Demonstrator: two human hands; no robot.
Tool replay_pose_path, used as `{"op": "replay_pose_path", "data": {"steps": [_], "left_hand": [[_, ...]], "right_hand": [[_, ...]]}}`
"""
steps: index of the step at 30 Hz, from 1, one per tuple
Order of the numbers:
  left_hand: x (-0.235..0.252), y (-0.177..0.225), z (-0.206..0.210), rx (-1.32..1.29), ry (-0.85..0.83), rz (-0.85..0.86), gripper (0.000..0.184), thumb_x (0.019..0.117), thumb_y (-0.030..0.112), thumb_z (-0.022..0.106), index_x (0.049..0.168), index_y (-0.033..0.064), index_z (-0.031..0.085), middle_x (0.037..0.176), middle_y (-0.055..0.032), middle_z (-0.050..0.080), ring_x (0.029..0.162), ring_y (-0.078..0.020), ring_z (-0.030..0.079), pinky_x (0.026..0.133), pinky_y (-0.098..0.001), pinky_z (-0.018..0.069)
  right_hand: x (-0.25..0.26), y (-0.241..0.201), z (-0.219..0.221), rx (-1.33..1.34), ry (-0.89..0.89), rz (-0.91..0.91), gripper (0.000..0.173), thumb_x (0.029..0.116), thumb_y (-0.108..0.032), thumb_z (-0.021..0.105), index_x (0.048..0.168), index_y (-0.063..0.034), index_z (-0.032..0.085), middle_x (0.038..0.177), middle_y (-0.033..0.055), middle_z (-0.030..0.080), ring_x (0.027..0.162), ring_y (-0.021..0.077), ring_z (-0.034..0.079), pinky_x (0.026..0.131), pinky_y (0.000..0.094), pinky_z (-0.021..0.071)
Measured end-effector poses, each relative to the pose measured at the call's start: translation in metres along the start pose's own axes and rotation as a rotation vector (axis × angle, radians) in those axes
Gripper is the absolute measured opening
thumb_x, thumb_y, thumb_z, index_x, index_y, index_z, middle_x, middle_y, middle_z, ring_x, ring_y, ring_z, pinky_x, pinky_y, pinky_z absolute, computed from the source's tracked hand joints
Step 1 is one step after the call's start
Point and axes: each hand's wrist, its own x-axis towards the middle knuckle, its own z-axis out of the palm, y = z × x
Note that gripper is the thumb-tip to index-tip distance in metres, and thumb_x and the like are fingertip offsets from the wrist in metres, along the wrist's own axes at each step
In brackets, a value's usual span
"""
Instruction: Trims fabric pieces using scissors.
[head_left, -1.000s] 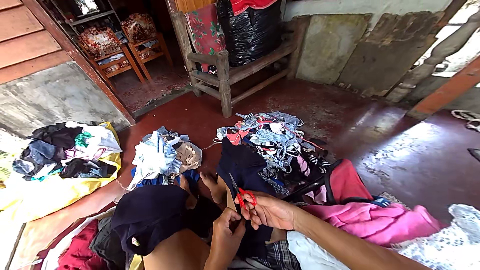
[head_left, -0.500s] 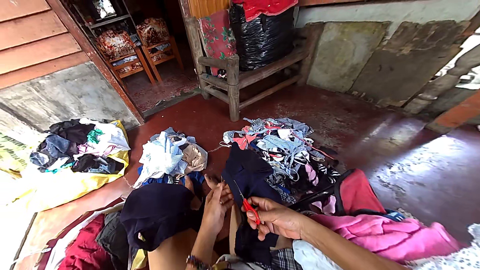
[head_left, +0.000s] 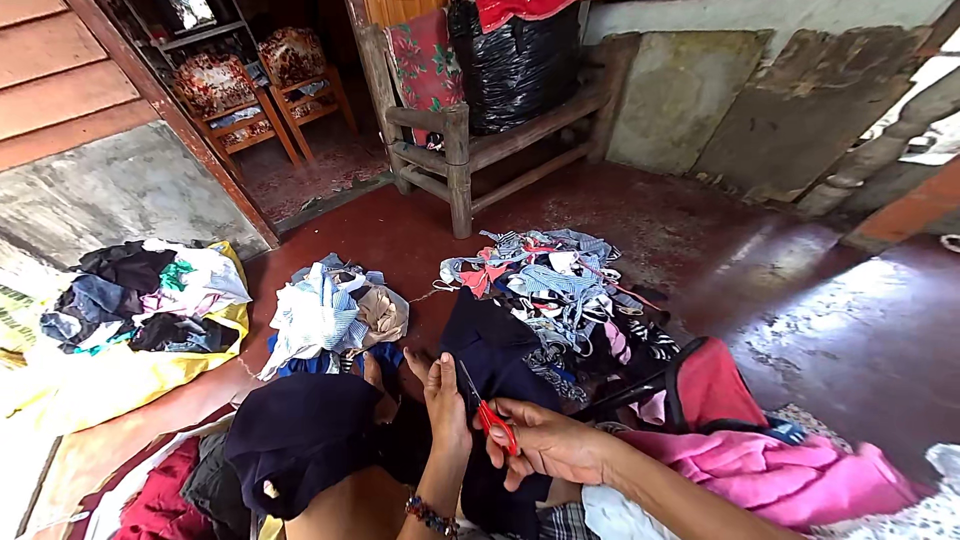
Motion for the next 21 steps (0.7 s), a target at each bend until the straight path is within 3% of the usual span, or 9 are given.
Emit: {"op": "replay_pose_path", "data": {"steps": [2, 10, 13, 17, 21], "left_hand": [[-0.003, 0.0, -0.001, -0.043, -0.03, -0.017, 0.024, 0.1066, 0.017, 0.053, 0.107, -0.0039, 0.065, 0.095, -0.0133, 0.067, 0.086, -0.0172, 0.066, 0.081, -0.0334, 0.0569], [0.002, -0.002, -0.019, -0.244, -0.178, -0.173, 0.019, 0.1055, 0.01, 0.053, 0.108, -0.0048, 0.064, 0.092, -0.0149, 0.071, 0.082, -0.0191, 0.07, 0.077, -0.0352, 0.0604], [0.003, -0.004, -0.022, -0.278, -0.198, -0.196, 0.017, 0.1045, 0.008, 0.054, 0.111, -0.0041, 0.062, 0.094, -0.0144, 0.071, 0.084, -0.0191, 0.071, 0.078, -0.0358, 0.0607], [0.005, -0.008, -0.027, -0.33, -0.158, -0.205, 0.024, 0.1027, 0.003, 0.056, 0.125, -0.0051, 0.059, 0.102, -0.0169, 0.071, 0.087, -0.022, 0.072, 0.079, -0.0387, 0.0616], [0.004, -0.008, -0.029, -0.301, -0.2, -0.197, 0.022, 0.1002, -0.001, 0.057, 0.122, -0.006, 0.06, 0.1, -0.0162, 0.071, 0.085, -0.0203, 0.071, 0.078, -0.0364, 0.0614]], "right_hand": [[0.0, -0.002, -0.001, 0.015, -0.008, -0.002, 0.03, 0.1017, -0.028, 0.063, 0.127, -0.0147, 0.053, 0.097, 0.0045, 0.067, 0.083, 0.0194, 0.069, 0.08, 0.0426, 0.0611], [0.002, -0.002, -0.006, 0.083, -0.072, -0.034, 0.035, 0.101, -0.037, 0.064, 0.128, -0.0154, 0.054, 0.096, 0.0043, 0.066, 0.085, 0.0196, 0.069, 0.084, 0.044, 0.0605], [0.002, -0.001, -0.007, 0.091, -0.071, -0.044, 0.035, 0.1008, -0.037, 0.064, 0.127, -0.0156, 0.055, 0.095, 0.0039, 0.066, 0.085, 0.0194, 0.069, 0.085, 0.0445, 0.0602], [0.003, 0.0, -0.011, 0.114, -0.074, -0.033, 0.036, 0.1015, -0.04, 0.062, 0.127, -0.015, 0.056, 0.095, 0.0043, 0.066, 0.085, 0.0197, 0.069, 0.085, 0.0447, 0.0604], [0.004, 0.001, -0.009, 0.11, -0.056, -0.041, 0.036, 0.1007, -0.039, 0.064, 0.127, -0.0156, 0.056, 0.094, 0.0037, 0.066, 0.085, 0.0194, 0.069, 0.086, 0.0448, 0.0601]]}}
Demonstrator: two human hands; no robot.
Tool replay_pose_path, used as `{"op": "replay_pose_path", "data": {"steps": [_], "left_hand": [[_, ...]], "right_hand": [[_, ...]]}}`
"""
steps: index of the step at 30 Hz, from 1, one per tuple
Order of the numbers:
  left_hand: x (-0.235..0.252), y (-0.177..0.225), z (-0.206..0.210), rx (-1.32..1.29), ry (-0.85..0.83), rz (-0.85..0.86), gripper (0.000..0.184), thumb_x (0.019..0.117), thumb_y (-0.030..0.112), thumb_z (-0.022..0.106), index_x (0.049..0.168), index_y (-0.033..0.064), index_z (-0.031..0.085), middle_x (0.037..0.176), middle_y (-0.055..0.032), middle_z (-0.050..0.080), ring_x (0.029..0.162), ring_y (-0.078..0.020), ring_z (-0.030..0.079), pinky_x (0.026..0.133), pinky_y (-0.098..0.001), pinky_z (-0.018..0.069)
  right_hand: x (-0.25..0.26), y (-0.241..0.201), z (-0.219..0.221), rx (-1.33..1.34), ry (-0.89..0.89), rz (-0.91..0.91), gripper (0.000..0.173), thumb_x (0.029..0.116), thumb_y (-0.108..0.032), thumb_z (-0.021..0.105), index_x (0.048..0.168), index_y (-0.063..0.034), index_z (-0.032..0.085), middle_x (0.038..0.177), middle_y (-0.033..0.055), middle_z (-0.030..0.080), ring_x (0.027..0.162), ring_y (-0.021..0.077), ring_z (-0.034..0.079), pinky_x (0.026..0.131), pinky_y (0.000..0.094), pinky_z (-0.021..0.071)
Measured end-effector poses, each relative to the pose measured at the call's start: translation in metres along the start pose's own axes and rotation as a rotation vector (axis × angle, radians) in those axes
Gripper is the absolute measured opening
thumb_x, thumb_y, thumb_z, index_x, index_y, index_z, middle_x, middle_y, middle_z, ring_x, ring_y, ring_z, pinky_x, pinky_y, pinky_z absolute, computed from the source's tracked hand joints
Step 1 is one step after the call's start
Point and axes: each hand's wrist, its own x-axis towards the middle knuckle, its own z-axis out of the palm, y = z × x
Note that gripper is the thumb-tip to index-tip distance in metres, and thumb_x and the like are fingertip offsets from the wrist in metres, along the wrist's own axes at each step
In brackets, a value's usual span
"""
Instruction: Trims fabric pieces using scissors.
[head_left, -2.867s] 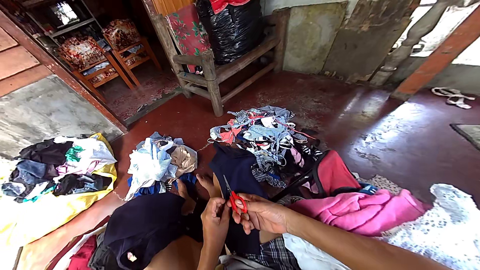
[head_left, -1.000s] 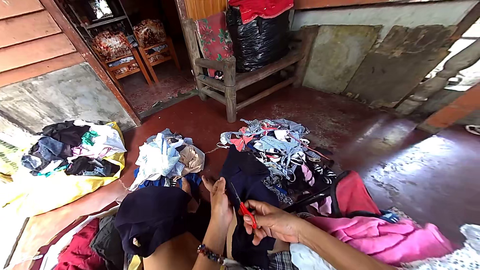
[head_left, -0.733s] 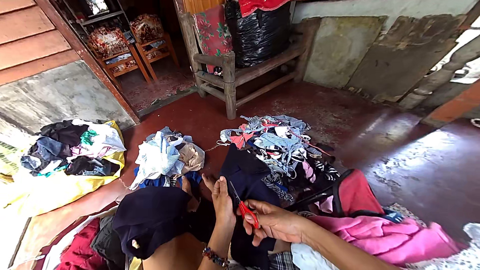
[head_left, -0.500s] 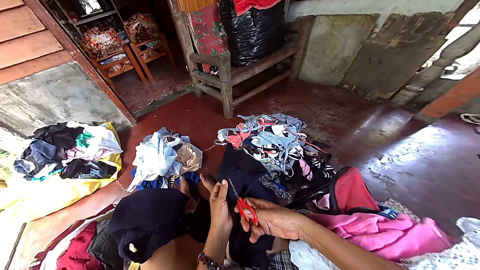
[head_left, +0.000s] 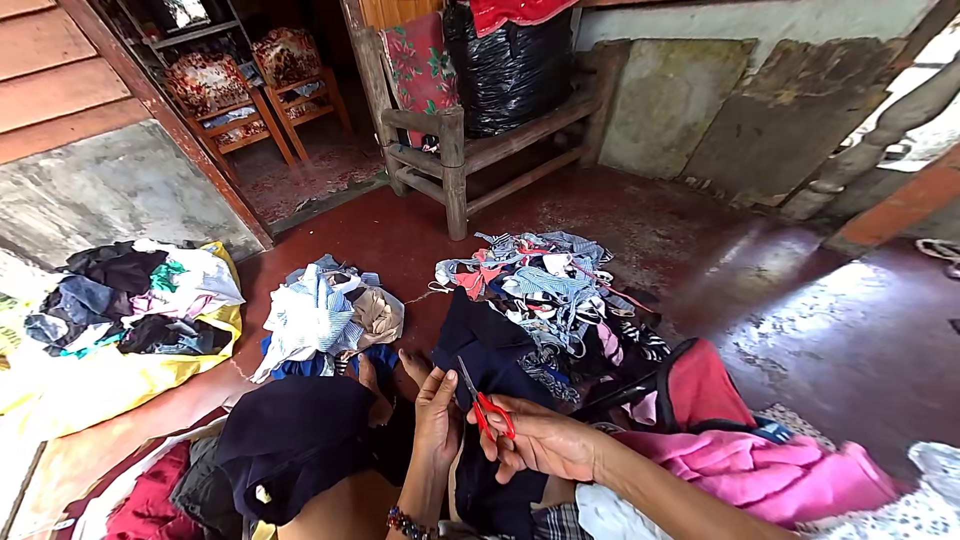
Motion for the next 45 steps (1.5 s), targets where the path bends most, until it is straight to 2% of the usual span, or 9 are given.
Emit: {"op": "replay_pose_path", "data": {"steps": [3, 9, 16, 21, 24, 29, 34, 42, 45], "left_hand": [[0.0, 0.0, -0.002, 0.017, -0.029, -0.004, 0.019, 0.0984, -0.002, 0.059, 0.116, -0.0055, 0.062, 0.098, -0.0156, 0.072, 0.083, -0.02, 0.072, 0.077, -0.0363, 0.0617], [0.003, 0.002, -0.01, -0.013, -0.072, -0.005, 0.021, 0.1005, 0.003, 0.058, 0.12, -0.0057, 0.062, 0.1, -0.0176, 0.072, 0.086, -0.023, 0.073, 0.079, -0.0402, 0.0621], [0.004, 0.001, -0.013, -0.005, -0.083, 0.0, 0.018, 0.0987, 0.002, 0.061, 0.114, -0.0051, 0.065, 0.097, -0.0165, 0.073, 0.083, -0.0211, 0.073, 0.077, -0.0376, 0.0624], [0.006, -0.001, -0.015, 0.009, -0.056, 0.011, 0.024, 0.1075, 0.013, 0.049, 0.114, -0.006, 0.061, 0.093, -0.0165, 0.071, 0.084, -0.0224, 0.071, 0.08, -0.0397, 0.0611], [0.008, 0.0, -0.018, 0.0, -0.077, -0.012, 0.027, 0.1094, 0.016, 0.044, 0.115, -0.0061, 0.06, 0.093, -0.0178, 0.071, 0.084, -0.0237, 0.072, 0.08, -0.0405, 0.0611], [0.007, -0.001, -0.019, -0.034, -0.077, -0.072, 0.024, 0.1092, 0.017, 0.045, 0.113, -0.0013, 0.06, 0.089, -0.0146, 0.07, 0.081, -0.0216, 0.071, 0.076, -0.0383, 0.061], [0.007, -0.003, -0.017, -0.025, -0.056, -0.085, 0.024, 0.1089, 0.017, 0.046, 0.113, -0.0016, 0.061, 0.087, -0.0132, 0.07, 0.078, -0.0204, 0.071, 0.073, -0.0374, 0.0613], [0.008, -0.001, -0.014, -0.037, -0.016, -0.125, 0.023, 0.1085, 0.017, 0.048, 0.11, -0.0008, 0.062, 0.088, -0.0131, 0.07, 0.08, -0.0205, 0.071, 0.076, -0.0378, 0.0608], [0.009, -0.003, -0.016, -0.005, 0.048, -0.109, 0.019, 0.106, 0.014, 0.054, 0.108, -0.0031, 0.063, 0.085, -0.0133, 0.069, 0.077, -0.0202, 0.07, 0.074, -0.0369, 0.0604]], "right_hand": [[0.0, -0.001, -0.001, -0.008, -0.008, 0.001, 0.039, 0.0986, -0.042, 0.066, 0.126, -0.0164, 0.056, 0.093, 0.0027, 0.065, 0.085, 0.019, 0.068, 0.085, 0.0451, 0.0602], [0.0, -0.007, -0.009, 0.02, -0.079, 0.032, 0.036, 0.1009, -0.042, 0.063, 0.125, -0.0151, 0.059, 0.09, 0.0022, 0.063, 0.082, 0.0174, 0.068, 0.082, 0.0439, 0.0615], [0.003, -0.001, -0.004, 0.028, -0.01, 0.001, 0.037, 0.1009, -0.042, 0.062, 0.125, -0.0145, 0.059, 0.09, 0.0024, 0.064, 0.083, 0.018, 0.068, 0.085, 0.0452, 0.0606], [0.003, -0.003, -0.009, 0.065, -0.069, 0.03, 0.036, 0.1005, -0.043, 0.063, 0.123, -0.0151, 0.061, 0.091, 0.002, 0.064, 0.084, 0.0175, 0.068, 0.087, 0.0457, 0.06], [0.004, -0.001, -0.008, 0.081, -0.06, 0.029, 0.037, 0.1014, -0.043, 0.061, 0.124, -0.0146, 0.061, 0.091, 0.0023, 0.064, 0.085, 0.0177, 0.068, 0.088, 0.0461, 0.0597], [0.005, 0.002, -0.009, 0.062, -0.054, 0.016, 0.038, 0.1006, -0.043, 0.063, 0.126, -0.0153, 0.06, 0.09, 0.0022, 0.064, 0.084, 0.0179, 0.068, 0.088, 0.0468, 0.0597], [0.004, 0.0, -0.008, 0.008, -0.063, 0.02, 0.038, 0.0999, -0.044, 0.063, 0.126, -0.0164, 0.059, 0.089, 0.0016, 0.063, 0.082, 0.0179, 0.068, 0.085, 0.0469, 0.0604], [0.002, -0.001, 0.0, -0.081, 0.063, 0.027, 0.034, 0.1003, -0.035, 0.064, 0.126, -0.0136, 0.056, 0.089, 0.0037, 0.064, 0.08, 0.0193, 0.068, 0.082, 0.0456, 0.061], [0.003, -0.003, 0.009, -0.251, 0.161, 0.056, 0.032, 0.1, -0.033, 0.063, 0.122, -0.0119, 0.053, 0.088, 0.0053, 0.064, 0.075, 0.0203, 0.068, 0.076, 0.044, 0.062]]}}
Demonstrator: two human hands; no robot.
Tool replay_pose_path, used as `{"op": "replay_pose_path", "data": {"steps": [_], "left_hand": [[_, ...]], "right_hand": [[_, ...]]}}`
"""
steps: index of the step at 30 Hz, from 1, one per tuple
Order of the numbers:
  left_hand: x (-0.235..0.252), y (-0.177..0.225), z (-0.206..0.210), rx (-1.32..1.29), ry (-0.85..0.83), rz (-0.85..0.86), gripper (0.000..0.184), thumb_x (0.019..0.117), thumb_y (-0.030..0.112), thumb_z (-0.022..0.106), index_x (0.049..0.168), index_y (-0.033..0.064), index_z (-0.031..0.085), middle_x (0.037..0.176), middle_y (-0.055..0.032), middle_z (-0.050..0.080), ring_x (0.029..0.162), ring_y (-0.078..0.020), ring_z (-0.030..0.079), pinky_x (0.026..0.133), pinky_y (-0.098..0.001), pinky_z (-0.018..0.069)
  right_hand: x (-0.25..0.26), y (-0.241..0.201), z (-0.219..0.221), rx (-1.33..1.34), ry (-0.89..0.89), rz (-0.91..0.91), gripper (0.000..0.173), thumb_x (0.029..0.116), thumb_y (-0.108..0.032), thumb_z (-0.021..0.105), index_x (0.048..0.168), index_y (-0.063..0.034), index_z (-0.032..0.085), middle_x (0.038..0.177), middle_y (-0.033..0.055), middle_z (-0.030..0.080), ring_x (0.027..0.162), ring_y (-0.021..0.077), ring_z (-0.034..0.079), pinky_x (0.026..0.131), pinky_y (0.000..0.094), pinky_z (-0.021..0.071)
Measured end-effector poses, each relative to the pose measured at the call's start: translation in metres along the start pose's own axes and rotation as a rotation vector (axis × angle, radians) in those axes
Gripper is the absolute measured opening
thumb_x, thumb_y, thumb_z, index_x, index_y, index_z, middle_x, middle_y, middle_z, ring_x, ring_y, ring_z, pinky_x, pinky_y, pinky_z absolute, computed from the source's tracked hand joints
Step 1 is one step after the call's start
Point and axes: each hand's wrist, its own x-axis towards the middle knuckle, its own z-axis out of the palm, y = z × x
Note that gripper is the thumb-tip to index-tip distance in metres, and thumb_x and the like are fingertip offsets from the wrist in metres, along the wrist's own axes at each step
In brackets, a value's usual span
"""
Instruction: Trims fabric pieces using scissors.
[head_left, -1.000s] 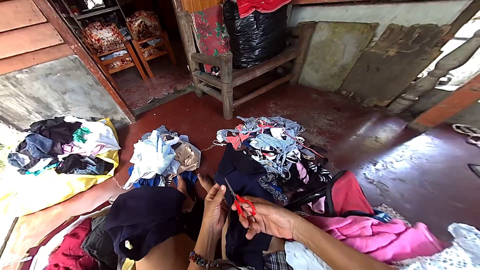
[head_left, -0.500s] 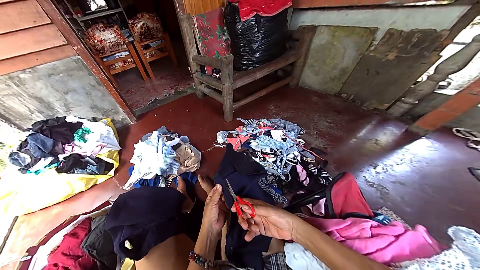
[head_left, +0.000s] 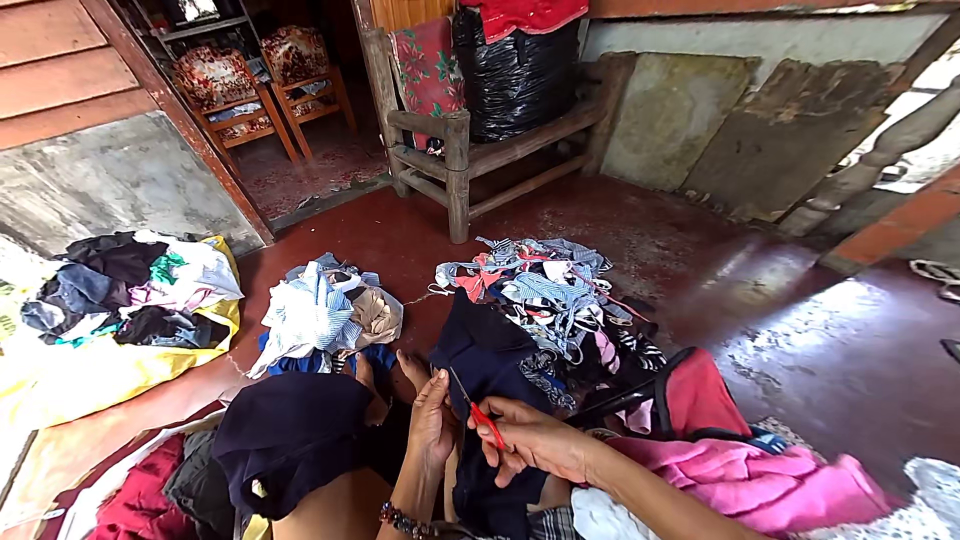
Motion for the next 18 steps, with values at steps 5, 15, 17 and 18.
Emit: {"op": "replay_pose_path", "data": {"steps": [5, 15, 17, 18], "left_hand": [[-0.002, -0.007, 0.0, 0.235, 0.136, 0.364, 0.027, 0.0889, -0.005, 0.072, 0.113, -0.0068, 0.059, 0.087, -0.0156, 0.065, 0.068, -0.0184, 0.064, 0.06, -0.031, 0.0567], [-0.004, 0.017, -0.004, 0.735, -0.089, 0.485, 0.029, 0.0936, 0.02, 0.072, 0.11, -0.0028, 0.068, 0.094, -0.0114, 0.07, 0.081, -0.017, 0.067, 0.07, -0.0305, 0.0569], [0.002, 0.015, -0.006, 0.825, -0.073, 0.465, 0.034, 0.0826, 0.017, 0.082, 0.108, -0.0016, 0.069, 0.094, -0.0117, 0.071, 0.084, -0.0181, 0.07, 0.074, -0.0317, 0.06], [0.005, 0.014, -0.007, 0.866, -0.063, 0.455, 0.035, 0.0791, 0.014, 0.083, 0.107, -0.0008, 0.069, 0.094, -0.011, 0.071, 0.085, -0.0178, 0.069, 0.075, -0.0317, 0.0598]], "right_hand": [[0.001, -0.001, 0.012, -0.117, 0.123, 0.001, 0.033, 0.0992, -0.028, 0.067, 0.122, -0.009, 0.052, 0.09, 0.0085, 0.067, 0.07, 0.0218, 0.069, 0.065, 0.0415, 0.0622], [-0.007, -0.005, 0.022, -0.375, 0.171, 0.169, 0.041, 0.0933, -0.032, 0.074, 0.118, -0.007, 0.053, 0.082, 0.0082, 0.068, 0.062, 0.0213, 0.069, 0.056, 0.038, 0.0604], [-0.01, -0.009, 0.022, -0.471, 0.144, 0.238, 0.041, 0.0932, -0.033, 0.074, 0.118, -0.0072, 0.055, 0.081, 0.0088, 0.069, 0.061, 0.021, 0.068, 0.056, 0.0379, 0.0599], [-0.012, -0.012, 0.021, -0.516, 0.113, 0.268, 0.042, 0.0938, -0.033, 0.074, 0.12, -0.0069, 0.055, 0.082, 0.0094, 0.069, 0.061, 0.021, 0.068, 0.057, 0.038, 0.0598]]}}
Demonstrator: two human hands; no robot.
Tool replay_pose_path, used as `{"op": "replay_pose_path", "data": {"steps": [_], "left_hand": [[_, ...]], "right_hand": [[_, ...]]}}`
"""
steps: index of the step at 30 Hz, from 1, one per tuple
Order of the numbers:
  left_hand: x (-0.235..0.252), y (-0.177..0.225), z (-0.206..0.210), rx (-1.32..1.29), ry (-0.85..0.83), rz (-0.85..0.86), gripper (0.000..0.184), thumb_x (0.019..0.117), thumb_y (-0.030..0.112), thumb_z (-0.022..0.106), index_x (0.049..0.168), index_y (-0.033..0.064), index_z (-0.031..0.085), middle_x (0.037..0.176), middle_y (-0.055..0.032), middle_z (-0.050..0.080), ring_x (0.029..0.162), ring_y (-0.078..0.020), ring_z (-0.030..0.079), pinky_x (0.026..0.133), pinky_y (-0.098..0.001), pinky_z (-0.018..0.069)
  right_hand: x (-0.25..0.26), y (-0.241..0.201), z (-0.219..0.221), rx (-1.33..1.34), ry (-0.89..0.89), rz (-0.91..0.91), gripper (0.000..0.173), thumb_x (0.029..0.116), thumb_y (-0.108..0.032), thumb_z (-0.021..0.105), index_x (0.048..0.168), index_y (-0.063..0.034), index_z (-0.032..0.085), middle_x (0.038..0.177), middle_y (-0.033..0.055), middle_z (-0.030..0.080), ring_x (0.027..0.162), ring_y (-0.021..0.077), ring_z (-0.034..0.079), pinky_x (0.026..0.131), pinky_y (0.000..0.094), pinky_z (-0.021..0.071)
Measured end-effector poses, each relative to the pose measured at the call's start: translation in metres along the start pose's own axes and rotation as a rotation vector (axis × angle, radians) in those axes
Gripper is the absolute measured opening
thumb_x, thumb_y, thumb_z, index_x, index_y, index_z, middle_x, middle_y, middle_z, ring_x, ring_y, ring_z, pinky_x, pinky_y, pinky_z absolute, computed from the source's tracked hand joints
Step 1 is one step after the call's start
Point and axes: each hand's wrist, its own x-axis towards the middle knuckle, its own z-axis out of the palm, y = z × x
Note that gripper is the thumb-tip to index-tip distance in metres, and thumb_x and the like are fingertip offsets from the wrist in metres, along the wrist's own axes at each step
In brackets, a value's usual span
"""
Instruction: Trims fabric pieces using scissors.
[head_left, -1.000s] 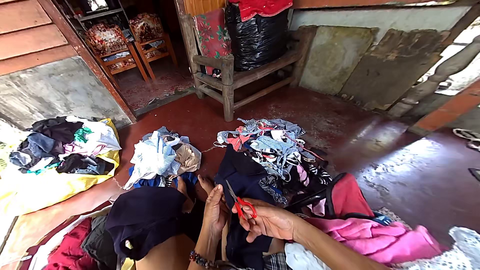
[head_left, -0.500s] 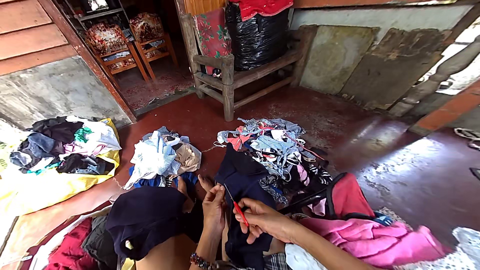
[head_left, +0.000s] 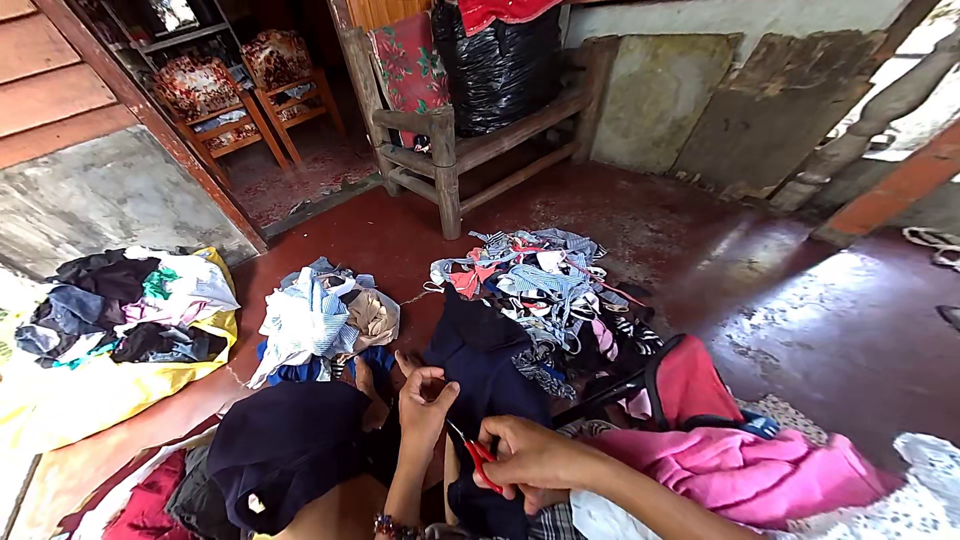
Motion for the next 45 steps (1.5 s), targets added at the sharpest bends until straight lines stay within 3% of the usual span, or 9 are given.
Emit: {"op": "replay_pose_path", "data": {"steps": [5, 7, 11, 14, 17, 31, 45], "left_hand": [[0.003, -0.004, -0.002, -0.031, 0.018, -0.029, 0.014, 0.0823, 0.006, 0.078, 0.095, -0.0002, 0.074, 0.094, -0.0105, 0.073, 0.09, -0.0174, 0.069, 0.08, -0.0321, 0.0588], [0.003, -0.004, -0.006, 0.017, 0.04, -0.007, 0.012, 0.0827, 0.007, 0.078, 0.093, 0.002, 0.075, 0.092, -0.0085, 0.073, 0.089, -0.016, 0.07, 0.08, -0.032, 0.0591], [-0.002, 0.003, -0.006, 0.21, 0.111, 0.08, 0.012, 0.0849, 0.015, 0.075, 0.094, 0.0063, 0.075, 0.086, -0.0023, 0.074, 0.081, -0.0099, 0.07, 0.076, -0.03, 0.0599], [-0.007, 0.009, -0.004, 0.303, 0.158, 0.15, 0.012, 0.0853, 0.016, 0.073, 0.094, 0.0072, 0.075, 0.081, -0.0004, 0.072, 0.073, -0.0069, 0.069, 0.068, -0.0264, 0.0597], [-0.008, 0.01, -0.003, 0.321, 0.17, 0.195, 0.012, 0.0851, 0.015, 0.072, 0.094, 0.0073, 0.075, 0.083, -0.0002, 0.072, 0.074, -0.0064, 0.069, 0.069, -0.0256, 0.0597], [-0.011, 0.01, 0.002, 0.387, 0.215, 0.316, 0.011, 0.0835, 0.013, 0.073, 0.092, 0.006, 0.074, 0.083, -0.0013, 0.071, 0.072, -0.0062, 0.067, 0.068, -0.0244, 0.0595], [-0.012, 0.008, 0.002, 0.369, 0.219, 0.299, 0.012, 0.085, 0.015, 0.073, 0.093, 0.0065, 0.074, 0.082, -0.0007, 0.071, 0.071, -0.0057, 0.067, 0.067, -0.0239, 0.0595]], "right_hand": [[-0.019, -0.003, -0.038, -0.231, -0.22, -0.052, 0.038, 0.0952, -0.026, 0.071, 0.122, -0.0045, 0.055, 0.08, 0.0104, 0.067, 0.062, 0.0197, 0.066, 0.057, 0.0372, 0.0565], [-0.026, -0.003, -0.053, -0.192, -0.259, -0.094, 0.036, 0.095, -0.023, 0.069, 0.124, -0.0055, 0.055, 0.082, 0.0087, 0.068, 0.061, 0.017, 0.065, 0.056, 0.0342, 0.0556], [-0.022, -0.004, -0.052, 0.168, -0.197, -0.196, 0.037, 0.0969, -0.021, 0.06, 0.13, -0.0079, 0.051, 0.094, 0.0088, 0.069, 0.074, 0.0191, 0.069, 0.067, 0.0378, 0.0609], [-0.008, -0.002, -0.034, 0.443, -0.162, -0.221, 0.03, 0.1012, -0.029, 0.06, 0.124, -0.0103, 0.055, 0.089, 0.0069, 0.068, 0.075, 0.0209, 0.07, 0.073, 0.0424, 0.0626], [0.002, 0.004, -0.022, 0.567, -0.183, -0.185, 0.028, 0.1027, -0.031, 0.06, 0.122, -0.011, 0.056, 0.089, 0.0057, 0.068, 0.076, 0.0203, 0.07, 0.077, 0.0438, 0.0625], [0.015, 0.013, -0.024, 0.658, -0.252, -0.214, 0.025, 0.1043, -0.029, 0.058, 0.122, -0.0115, 0.058, 0.09, 0.0044, 0.068, 0.079, 0.019, 0.07, 0.08, 0.0434, 0.0625], [0.017, 0.014, -0.025, 0.689, -0.262, -0.228, 0.025, 0.104, -0.031, 0.058, 0.121, -0.0124, 0.06, 0.089, 0.0039, 0.067, 0.08, 0.0187, 0.07, 0.083, 0.0438, 0.062]]}}
